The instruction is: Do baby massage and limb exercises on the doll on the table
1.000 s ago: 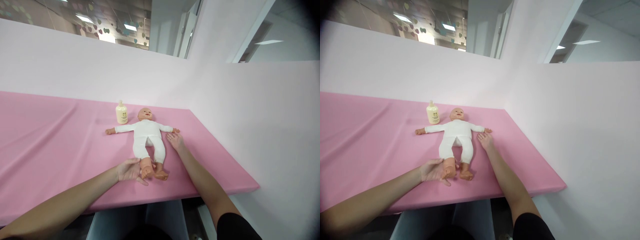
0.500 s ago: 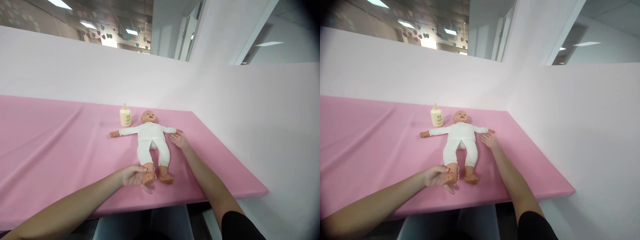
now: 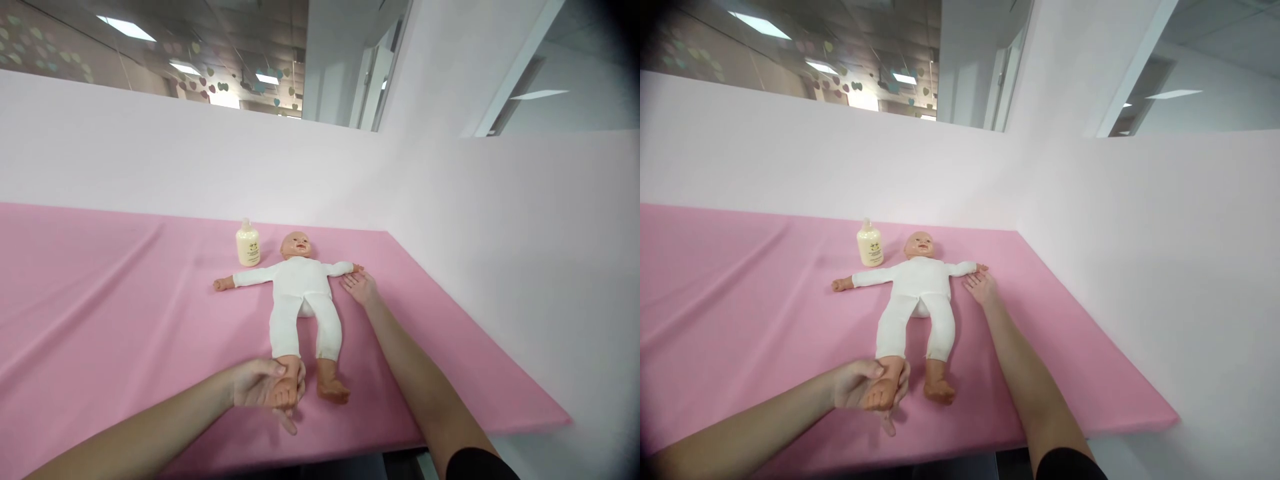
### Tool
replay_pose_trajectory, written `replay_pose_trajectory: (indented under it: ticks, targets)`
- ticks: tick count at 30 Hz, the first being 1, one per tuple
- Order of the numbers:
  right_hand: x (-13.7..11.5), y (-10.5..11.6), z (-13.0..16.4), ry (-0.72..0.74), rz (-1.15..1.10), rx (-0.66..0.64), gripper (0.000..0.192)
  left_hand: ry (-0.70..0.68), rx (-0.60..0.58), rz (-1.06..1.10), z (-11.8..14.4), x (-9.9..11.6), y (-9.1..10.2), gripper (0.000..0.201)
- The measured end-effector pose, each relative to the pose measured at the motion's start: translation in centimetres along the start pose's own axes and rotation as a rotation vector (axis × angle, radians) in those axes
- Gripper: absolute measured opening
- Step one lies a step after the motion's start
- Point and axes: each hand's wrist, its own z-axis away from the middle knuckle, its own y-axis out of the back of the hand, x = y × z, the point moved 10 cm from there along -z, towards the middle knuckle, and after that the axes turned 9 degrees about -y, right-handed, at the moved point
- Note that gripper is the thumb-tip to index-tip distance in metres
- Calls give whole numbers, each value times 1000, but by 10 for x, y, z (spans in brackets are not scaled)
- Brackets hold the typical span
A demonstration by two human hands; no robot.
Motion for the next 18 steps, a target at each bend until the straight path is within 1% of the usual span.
replay_pose_trajectory:
  ticks: [3, 9, 13, 16, 18]
  targets:
    - [-2, 1, -1, 18, -16, -6, 19, 17, 11, -3, 1, -2, 3, 36]
    - [-7, -4, 2, 110, 47, -4, 17, 41, 55, -14, 3, -2, 5, 37]
    - [-4, -5, 0, 108, 67, -5, 13, 147, 123, -127, 8, -8, 13, 33]
    - [-7, -8, -1, 167, 94, -21, 13, 198, 119, -232, 10, -8, 13, 36]
    - [-8, -11, -1, 215, 100, -28, 20, 203, 111, -268, 10, -7, 13, 39]
